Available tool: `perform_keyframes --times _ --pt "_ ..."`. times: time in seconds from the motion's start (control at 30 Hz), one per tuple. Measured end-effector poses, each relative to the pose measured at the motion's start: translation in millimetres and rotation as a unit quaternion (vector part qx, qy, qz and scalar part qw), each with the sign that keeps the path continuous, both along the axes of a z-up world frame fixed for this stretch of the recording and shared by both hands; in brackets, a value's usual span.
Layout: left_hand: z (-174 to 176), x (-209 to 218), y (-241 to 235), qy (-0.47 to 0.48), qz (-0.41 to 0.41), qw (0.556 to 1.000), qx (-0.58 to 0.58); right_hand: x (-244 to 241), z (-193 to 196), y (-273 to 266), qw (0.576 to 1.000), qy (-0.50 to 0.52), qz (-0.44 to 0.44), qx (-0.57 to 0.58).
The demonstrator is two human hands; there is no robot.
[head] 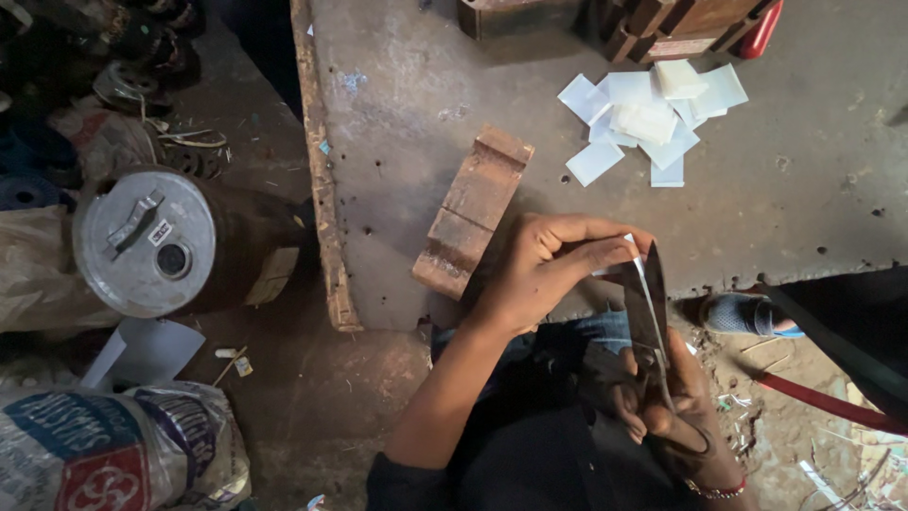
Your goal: The person inserts white strips into the grooves of several motor stators on a wooden workbench. They use a metal tool to press the strips down and cut more strips from a sheet using shears.
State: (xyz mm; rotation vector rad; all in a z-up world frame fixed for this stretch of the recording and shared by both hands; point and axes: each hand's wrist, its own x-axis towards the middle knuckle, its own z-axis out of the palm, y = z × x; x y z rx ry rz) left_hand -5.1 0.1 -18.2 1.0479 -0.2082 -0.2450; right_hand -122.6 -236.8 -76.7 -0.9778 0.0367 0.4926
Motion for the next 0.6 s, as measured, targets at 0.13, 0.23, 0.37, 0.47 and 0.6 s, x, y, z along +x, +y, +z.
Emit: perform_keyframes --times 0.13,0.23,0.37,0.47,0.6 --pt "-1 1 -2 0.008 0.001 1.0 -0.025 1 -35 -22 0.974 0.134 0.075 0.166" --pt "-1 0 -2 0.006 0.004 0.999 -0.031 -1 -51 -23 0.993 0.092 0.042 0.056" --pt "1 1 -1 0.011 0.006 0.999 -0.031 5 -60 -26 0.968 0.133 0.11 0.18" --pt "3 1 0 0.007 0.001 1.0 -0.022 -5 -56 -27 0.984 0.153 0.041 0.08" --pt "4 2 -2 -0.029 0.015 0.999 0.007 7 -45 -22 0.969 0.15 0.091 0.176"
